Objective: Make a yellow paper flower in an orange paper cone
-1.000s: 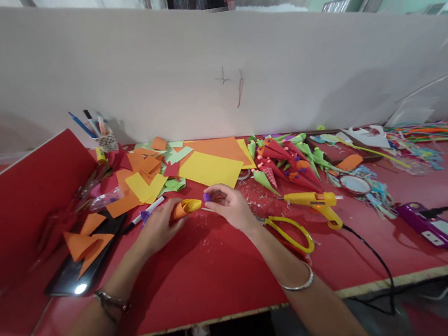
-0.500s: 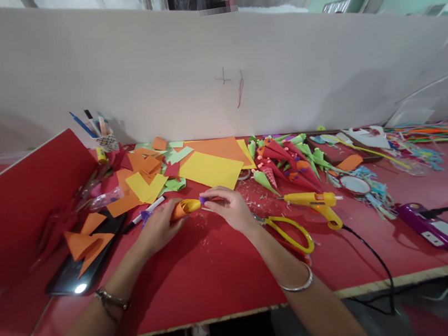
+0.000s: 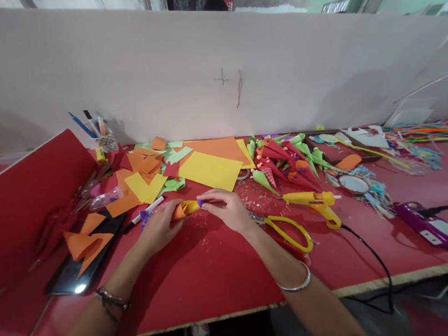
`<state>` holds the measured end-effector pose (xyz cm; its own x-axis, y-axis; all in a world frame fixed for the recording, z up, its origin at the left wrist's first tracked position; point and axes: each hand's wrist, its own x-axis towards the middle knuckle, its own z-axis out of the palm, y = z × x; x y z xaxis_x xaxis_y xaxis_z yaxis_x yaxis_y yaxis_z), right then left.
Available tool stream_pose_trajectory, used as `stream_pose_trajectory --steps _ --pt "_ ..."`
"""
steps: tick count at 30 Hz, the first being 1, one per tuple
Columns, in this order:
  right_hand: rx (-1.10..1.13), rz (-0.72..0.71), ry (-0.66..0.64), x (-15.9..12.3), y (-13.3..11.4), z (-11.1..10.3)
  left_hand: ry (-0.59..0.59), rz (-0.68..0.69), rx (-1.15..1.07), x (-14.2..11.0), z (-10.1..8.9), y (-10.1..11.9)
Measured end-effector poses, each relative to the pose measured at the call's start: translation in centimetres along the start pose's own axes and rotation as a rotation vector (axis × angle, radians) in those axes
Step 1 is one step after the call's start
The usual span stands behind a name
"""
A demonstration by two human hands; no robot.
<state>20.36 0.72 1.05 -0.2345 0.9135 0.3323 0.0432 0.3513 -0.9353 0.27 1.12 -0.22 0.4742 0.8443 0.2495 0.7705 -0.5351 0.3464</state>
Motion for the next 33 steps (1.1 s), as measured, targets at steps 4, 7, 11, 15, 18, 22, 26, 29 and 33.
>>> stream_pose_trajectory --steps 4,7,11,15,18,22,26,29,33 --pt "0.002 0.026 -0.017 -0.12 -0.05 0.03 0.004 -0.014 -0.055 0.07 -0.06 0.15" --pt "-0.014 0.037 0.001 -0.14 -0.05 0.09 0.004 -0.033 -0.160 0.12 -0.09 0.33" --pt "-0.058 0.028 0.003 -0.08 0.04 0.16 -0.004 -0.040 -0.261 0.10 -0.07 0.50" --pt "-0.085 0.037 0.003 -0.10 0.12 0.18 -0.054 -0.005 -0.293 0.01 -0.14 0.64" --pt "-0.103 0.034 -0.008 -0.17 0.05 0.11 -0.080 0.013 -0.336 0.01 -0.30 0.73" --pt "-0.112 -0.042 -0.054 -0.20 -0.21 -0.07 -0.055 -0.029 -0.402 0.12 -0.55 0.80" --pt "-0.129 -0.077 -0.112 -0.06 -0.30 -0.18 -0.135 -0.065 -0.539 0.14 -0.77 0.87" --pt "-0.138 -0.093 -0.113 0.05 -0.07 -0.17 -0.204 -0.074 -0.591 0.08 -0.79 0.94" --pt "-0.111 -0.062 -0.123 0.07 0.13 -0.12 -0.288 -0.094 -0.735 0.01 -0.56 0.90"
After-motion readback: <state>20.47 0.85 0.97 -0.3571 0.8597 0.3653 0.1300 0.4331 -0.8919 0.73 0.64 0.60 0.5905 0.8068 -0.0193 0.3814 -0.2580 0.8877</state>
